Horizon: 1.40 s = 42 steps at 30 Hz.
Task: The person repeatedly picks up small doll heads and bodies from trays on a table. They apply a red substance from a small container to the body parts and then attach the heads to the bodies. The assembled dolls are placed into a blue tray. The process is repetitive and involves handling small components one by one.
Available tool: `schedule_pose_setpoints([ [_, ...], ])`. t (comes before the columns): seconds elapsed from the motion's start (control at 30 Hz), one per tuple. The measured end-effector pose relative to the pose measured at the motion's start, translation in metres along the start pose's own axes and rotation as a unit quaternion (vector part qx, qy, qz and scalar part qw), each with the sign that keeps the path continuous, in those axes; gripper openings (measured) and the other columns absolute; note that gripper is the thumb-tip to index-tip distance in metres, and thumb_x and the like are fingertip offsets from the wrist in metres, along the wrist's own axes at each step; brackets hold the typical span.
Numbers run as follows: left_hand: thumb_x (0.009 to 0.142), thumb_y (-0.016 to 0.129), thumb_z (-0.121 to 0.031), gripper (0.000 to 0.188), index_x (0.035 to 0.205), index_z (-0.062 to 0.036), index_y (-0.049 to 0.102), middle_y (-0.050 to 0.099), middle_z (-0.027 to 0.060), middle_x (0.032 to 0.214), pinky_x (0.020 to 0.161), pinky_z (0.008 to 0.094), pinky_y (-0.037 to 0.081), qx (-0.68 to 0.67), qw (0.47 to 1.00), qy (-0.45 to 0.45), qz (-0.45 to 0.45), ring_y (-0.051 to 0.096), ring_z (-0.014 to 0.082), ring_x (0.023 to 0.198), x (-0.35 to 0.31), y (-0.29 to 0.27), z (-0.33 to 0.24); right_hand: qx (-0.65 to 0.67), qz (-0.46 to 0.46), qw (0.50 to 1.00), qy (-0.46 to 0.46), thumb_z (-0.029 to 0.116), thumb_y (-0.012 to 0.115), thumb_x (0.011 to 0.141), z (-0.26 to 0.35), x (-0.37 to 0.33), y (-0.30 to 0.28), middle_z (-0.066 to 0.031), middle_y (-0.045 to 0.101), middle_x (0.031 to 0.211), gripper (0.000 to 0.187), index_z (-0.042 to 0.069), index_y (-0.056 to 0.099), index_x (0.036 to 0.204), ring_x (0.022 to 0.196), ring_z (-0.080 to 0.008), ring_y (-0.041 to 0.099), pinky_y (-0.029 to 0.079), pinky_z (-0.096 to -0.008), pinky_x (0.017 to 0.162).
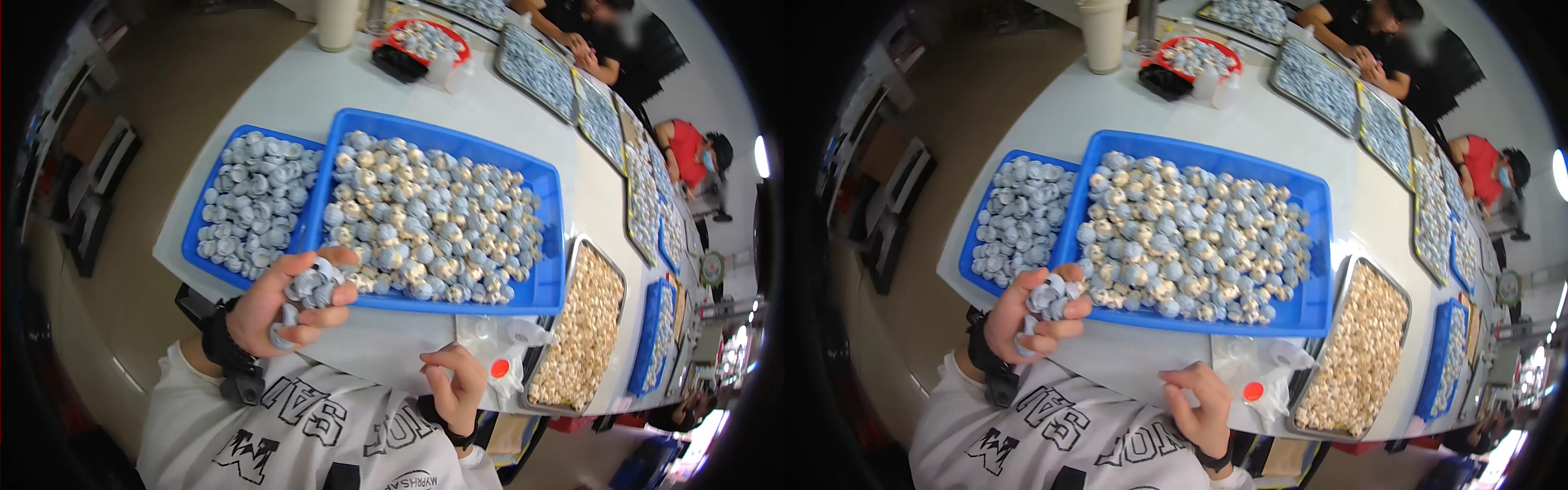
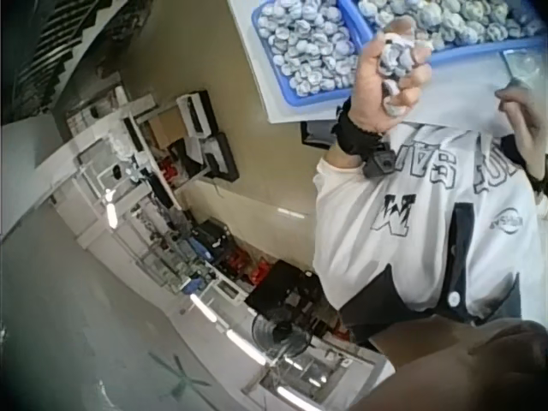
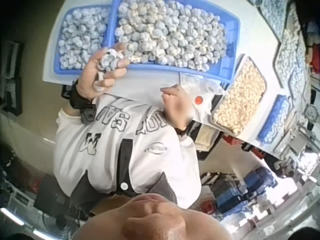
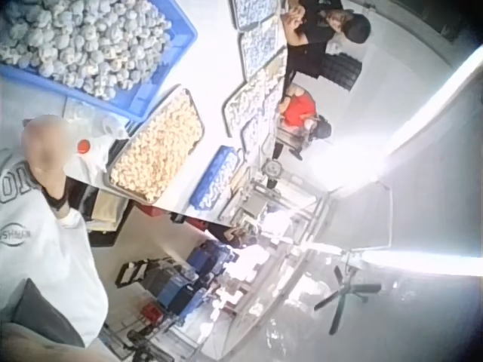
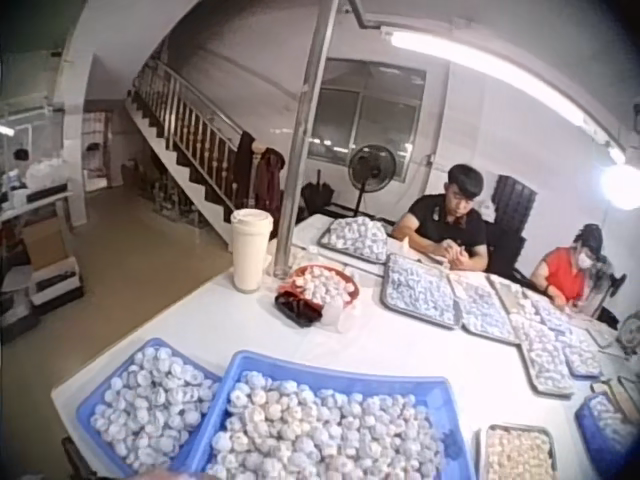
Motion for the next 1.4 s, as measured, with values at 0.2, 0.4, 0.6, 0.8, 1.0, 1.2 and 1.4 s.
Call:
schedule_pose_setpoints([
  [0.2, 0.092, 0.042, -0.034, 0.030, 0.108, -0.0100, 0.047, 0.046, 0.0080, 0.089, 0.044, 0.0222, 0.040, -0.009, 0.996, -0.071, -0.044, 0.045, 0.0145, 0.066, 0.040, -0.008, 0.056, -0.167, -0.018, 0.940, -0.298, 0.009, 0.077, 0.058, 0.090, 0.016, 0.052, -0.0029, 0.055, 0.073, 0.028, 0.007, 0.063, 0.082, 0.067, -0.0193, 0.052, 0.040, -0.0283, 0.054],
  [0.4, 0.093, 0.043, -0.036, 0.031, 0.111, -0.0118, 0.046, 0.055, 0.0087, 0.094, 0.065, 0.0319, 0.049, 0.029, 0.991, -0.085, -0.096, 0.057, 0.0186, 0.083, 0.046, -0.030, 0.070, -0.225, -0.112, 0.949, -0.192, 0.010, 0.074, 0.058, 0.059, 0.008, 0.026, -0.0023, 0.054, 0.076, 0.029, 0.009, 0.062, 0.084, 0.066, -0.0203, 0.050, 0.039, -0.0291, 0.053],
  [0.6, 0.089, 0.049, -0.044, 0.042, 0.108, -0.0067, 0.049, 0.053, 0.0066, 0.084, 0.041, 0.0216, 0.035, 0.153, 0.970, -0.189, 0.010, 0.047, 0.0089, 0.052, 0.043, -0.023, 0.092, -0.137, -0.114, 0.972, -0.155, 0.016, 0.073, 0.070, 0.054, -0.006, 0.000, -0.0127, 0.055, 0.096, 0.035, 0.002, 0.061, 0.099, 0.080, -0.0225, 0.052, 0.043, -0.0305, 0.065],
  [0.8, 0.086, 0.055, -0.044, 0.049, 0.107, 0.0000, 0.049, 0.047, 0.0009, 0.069, 0.040, 0.0180, 0.029, 0.333, 0.881, -0.326, 0.076, 0.040, 0.0053, 0.049, 0.023, -0.031, 0.106, 0.002, 0.047, 0.996, -0.081, 0.015, 0.070, 0.074, 0.029, 0.001, 0.017, -0.0159, 0.054, 0.107, 0.033, 0.001, 0.060, 0.102, 0.092, -0.0273, 0.053, 0.044, -0.0326, 0.072],
  [1.0, 0.090, 0.047, -0.019, 0.030, 0.112, 0.0016, 0.046, 0.048, 0.0023, 0.076, 0.045, 0.0189, 0.032, 0.224, 0.912, -0.339, 0.054, 0.041, 0.0059, 0.052, 0.027, -0.025, 0.111, 0.060, 0.001, 0.995, -0.085, 0.012, 0.071, 0.072, 0.021, -0.006, 0.007, -0.0144, 0.056, 0.104, 0.031, 0.002, 0.060, 0.099, 0.088, -0.0251, 0.054, 0.044, -0.0338, 0.072],
  [1.2, 0.089, 0.051, -0.025, 0.036, 0.112, 0.0018, 0.048, 0.052, 0.0038, 0.084, 0.047, 0.0185, 0.033, 0.362, 0.885, -0.293, 0.004, 0.044, 0.0058, 0.056, 0.032, -0.041, 0.099, 0.024, -0.033, 0.993, -0.110, 0.006, 0.069, 0.068, 0.023, -0.005, 0.000, -0.0119, 0.057, 0.097, 0.032, 0.003, 0.058, 0.098, 0.081, -0.0273, 0.055, 0.044, -0.0331, 0.069],
  [1.4, 0.083, 0.060, -0.041, 0.053, 0.112, 0.0011, 0.048, 0.055, 0.0071, 0.080, 0.046, 0.0197, 0.037, 0.317, 0.916, -0.247, -0.009, 0.049, 0.0090, 0.058, 0.031, -0.050, 0.092, -0.033, -0.121, 0.977, -0.172, 0.010, 0.070, 0.071, 0.027, -0.017, -0.006, -0.0125, 0.059, 0.095, 0.032, 0.001, 0.058, 0.098, 0.073, -0.0242, 0.058, 0.045, -0.0317, 0.060],
])
Point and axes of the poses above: each hand's wrist, its own x-axis towards the middle knuckle, its own y-axis out of the palm, z = x × y, the point moved 9 cm from there along x, towards the middle knuckle
